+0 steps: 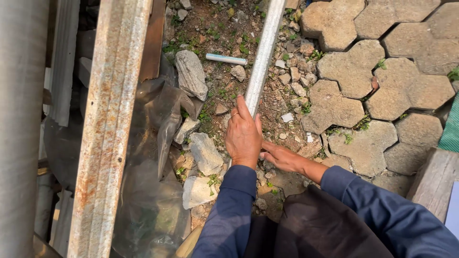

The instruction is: The recorder is arranging clover-shaped paving stones and cleaning gaps using a scraper at the base of a hydroponic structure.

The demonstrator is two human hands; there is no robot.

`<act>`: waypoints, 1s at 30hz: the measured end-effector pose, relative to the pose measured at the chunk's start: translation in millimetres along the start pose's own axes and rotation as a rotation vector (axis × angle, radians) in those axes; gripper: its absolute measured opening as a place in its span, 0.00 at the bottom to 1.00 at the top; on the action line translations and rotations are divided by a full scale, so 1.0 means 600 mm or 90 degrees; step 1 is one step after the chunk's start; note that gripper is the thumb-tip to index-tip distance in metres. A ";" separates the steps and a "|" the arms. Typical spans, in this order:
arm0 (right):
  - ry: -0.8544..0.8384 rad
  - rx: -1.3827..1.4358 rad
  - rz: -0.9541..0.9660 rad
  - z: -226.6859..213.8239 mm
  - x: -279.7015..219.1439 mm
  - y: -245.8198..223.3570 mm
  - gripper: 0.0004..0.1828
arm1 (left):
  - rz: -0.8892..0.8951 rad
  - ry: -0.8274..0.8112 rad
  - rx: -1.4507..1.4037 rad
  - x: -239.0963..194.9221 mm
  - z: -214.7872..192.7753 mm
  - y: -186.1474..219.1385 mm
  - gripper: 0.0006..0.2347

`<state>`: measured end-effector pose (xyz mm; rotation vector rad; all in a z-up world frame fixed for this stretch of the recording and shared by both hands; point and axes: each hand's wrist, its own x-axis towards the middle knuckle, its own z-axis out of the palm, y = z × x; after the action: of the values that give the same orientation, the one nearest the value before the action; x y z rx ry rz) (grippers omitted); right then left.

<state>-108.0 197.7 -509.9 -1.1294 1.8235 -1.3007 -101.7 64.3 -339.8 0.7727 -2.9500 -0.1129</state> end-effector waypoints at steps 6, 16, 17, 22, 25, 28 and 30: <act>-0.020 -0.193 0.168 -0.065 0.016 0.003 0.20 | 0.001 0.002 0.018 0.002 -0.007 0.000 0.30; 0.078 -0.384 0.490 -0.172 0.058 0.103 0.28 | -0.009 -0.034 0.038 0.011 -0.006 0.004 0.29; 0.075 -0.380 0.494 -0.159 0.053 0.133 0.28 | -0.008 -0.040 0.040 0.011 -0.007 0.004 0.29; 0.119 -0.440 0.304 -0.133 0.034 0.249 0.04 | 0.001 -0.025 0.064 0.013 -0.007 0.004 0.30; 0.164 -0.363 0.310 -0.158 0.031 0.224 0.08 | -0.010 -0.044 0.074 0.015 -0.007 0.005 0.30; 0.170 -0.265 0.313 -0.155 0.029 0.182 0.10 | -0.017 -0.064 0.066 0.017 -0.013 0.008 0.29; 0.179 -0.186 0.277 -0.139 0.061 0.096 0.11 | -0.009 -0.051 0.062 0.017 -0.011 0.007 0.30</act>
<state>-211.6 207.9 -537.7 -0.6477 2.3632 -0.9938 -112.0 62.8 -332.2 0.8206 -3.0463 -0.0007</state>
